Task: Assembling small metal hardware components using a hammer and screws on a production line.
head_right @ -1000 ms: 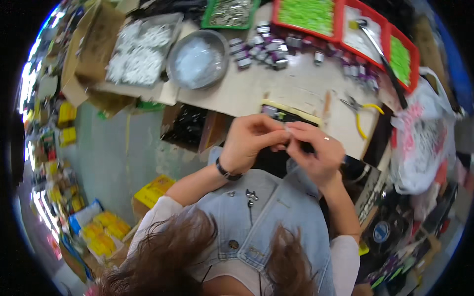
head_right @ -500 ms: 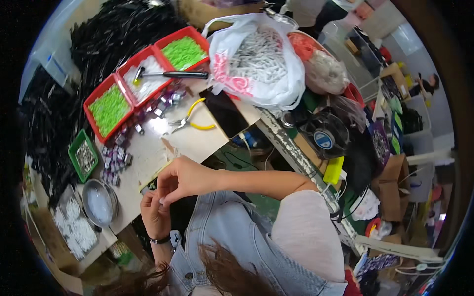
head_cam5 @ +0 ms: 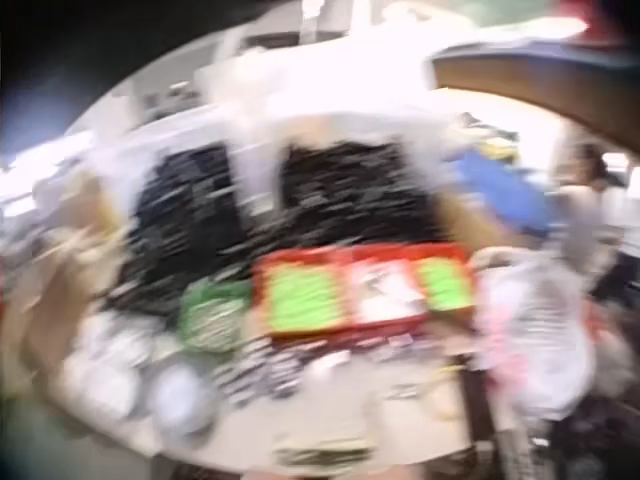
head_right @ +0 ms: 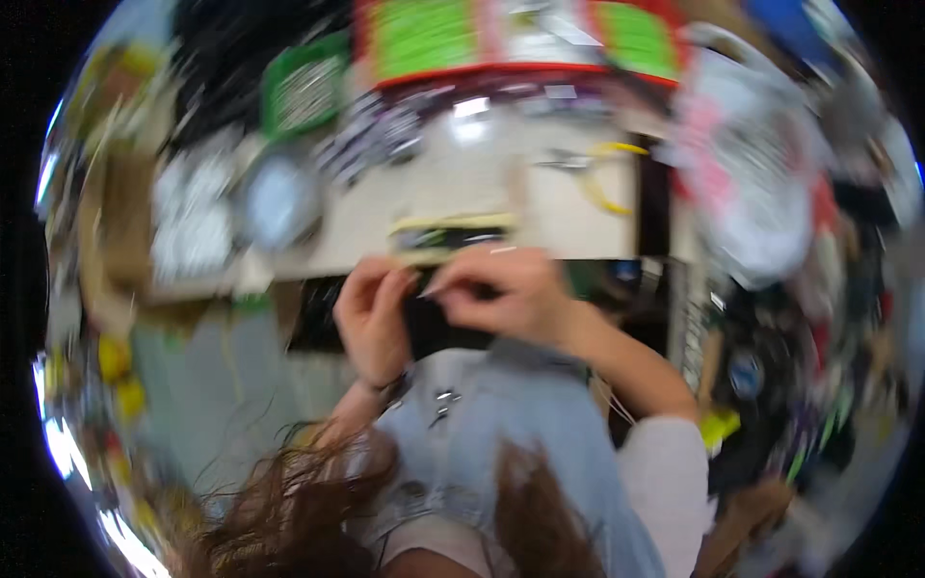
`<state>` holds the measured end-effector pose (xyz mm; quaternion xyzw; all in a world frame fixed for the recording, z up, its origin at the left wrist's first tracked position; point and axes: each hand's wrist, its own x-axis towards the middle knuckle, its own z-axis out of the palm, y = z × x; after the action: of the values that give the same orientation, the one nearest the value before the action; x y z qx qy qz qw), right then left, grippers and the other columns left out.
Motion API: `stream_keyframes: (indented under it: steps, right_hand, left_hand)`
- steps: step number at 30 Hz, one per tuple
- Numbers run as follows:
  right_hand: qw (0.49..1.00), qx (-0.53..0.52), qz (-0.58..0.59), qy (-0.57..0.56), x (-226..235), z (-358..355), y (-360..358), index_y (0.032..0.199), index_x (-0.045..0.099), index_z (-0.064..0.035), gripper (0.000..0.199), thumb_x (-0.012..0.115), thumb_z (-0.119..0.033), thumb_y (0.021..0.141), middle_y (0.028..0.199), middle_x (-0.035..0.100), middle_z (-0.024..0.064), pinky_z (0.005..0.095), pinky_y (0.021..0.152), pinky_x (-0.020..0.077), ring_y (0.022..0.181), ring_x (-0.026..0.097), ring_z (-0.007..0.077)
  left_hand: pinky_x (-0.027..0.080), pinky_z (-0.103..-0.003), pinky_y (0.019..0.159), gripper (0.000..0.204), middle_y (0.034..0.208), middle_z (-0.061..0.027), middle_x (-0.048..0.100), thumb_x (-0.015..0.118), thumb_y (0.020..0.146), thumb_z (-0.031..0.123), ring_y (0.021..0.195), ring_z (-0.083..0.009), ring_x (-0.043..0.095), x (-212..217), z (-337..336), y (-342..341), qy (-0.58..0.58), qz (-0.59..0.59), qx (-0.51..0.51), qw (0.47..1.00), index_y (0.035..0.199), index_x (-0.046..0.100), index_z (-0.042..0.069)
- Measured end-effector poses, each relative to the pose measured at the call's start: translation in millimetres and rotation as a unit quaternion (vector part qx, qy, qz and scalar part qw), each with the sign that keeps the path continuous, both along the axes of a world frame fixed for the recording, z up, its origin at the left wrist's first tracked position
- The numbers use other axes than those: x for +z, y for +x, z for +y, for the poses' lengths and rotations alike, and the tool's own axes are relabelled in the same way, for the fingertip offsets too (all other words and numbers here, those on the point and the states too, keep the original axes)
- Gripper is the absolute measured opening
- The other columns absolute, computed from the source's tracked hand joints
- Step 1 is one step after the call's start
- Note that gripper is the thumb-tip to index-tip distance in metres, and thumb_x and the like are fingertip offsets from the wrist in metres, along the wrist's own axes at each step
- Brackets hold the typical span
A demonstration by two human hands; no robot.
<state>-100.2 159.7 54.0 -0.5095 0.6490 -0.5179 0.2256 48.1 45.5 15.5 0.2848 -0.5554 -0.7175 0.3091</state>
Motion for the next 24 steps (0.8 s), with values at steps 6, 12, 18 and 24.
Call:
stream_keyframes:
  steps: [6,12,18,24]
  right_hand:
    - [0.988,-0.067,0.137,0.026,-31,-11,-1,0.089,0.066,-0.0016,0.019,0.07,0.008,0.073,0.082,0.065,0.0067,0.0234,0.057,0.0513,0.064,0.063,0.012]
    - [0.984,-0.084,0.144,0.066,-33,-21,-10,0.089,0.066,-0.0014,0.015,0.071,0.006,0.076,0.079,0.065,0.0063,0.0228,0.055,0.0481,0.062,0.061,0.0113]
    - [0.98,-0.062,0.162,0.097,-35,-24,-15,0.091,0.068,-0.0012,0.016,0.072,0.003,0.076,0.079,0.065,0.0075,0.0238,0.055,0.0479,0.062,0.062,0.0131]
    - [0.971,-0.064,0.181,0.143,-31,-23,-11,0.099,0.07,-0.0032,0.024,0.074,-0.003,0.075,0.082,0.06,0.0099,0.0313,0.058,0.0492,0.064,0.06,0.0232]
  left_hand:
    - [0.05,-0.034,0.082,0.018,0.096,-0.0122,0.068,0.071,0.071,-0.005,0.092,-0.0267,0.065,-5,-20,20,-0.419,-0.031,0.006,0.907,0.087,0.065,0.002]
    - [0.05,-0.04,0.089,0.019,0.103,-0.009,0.068,0.074,0.07,0.002,0.104,-0.0271,0.064,-27,-26,-6,-0.51,0.008,-0.048,0.859,0.087,0.065,0.004]
    - [0.049,-0.04,0.094,0.018,0.105,-0.0103,0.067,0.071,0.072,0.005,0.105,-0.0271,0.063,-34,-33,-16,-0.561,-0.001,-0.086,0.824,0.089,0.064,0.003]
    - [0.049,-0.04,0.094,0.02,0.106,-0.0118,0.066,0.069,0.073,0.006,0.104,-0.0276,0.064,-34,-35,-17,-0.586,-0.001,-0.099,0.804,0.092,0.064,0.001]
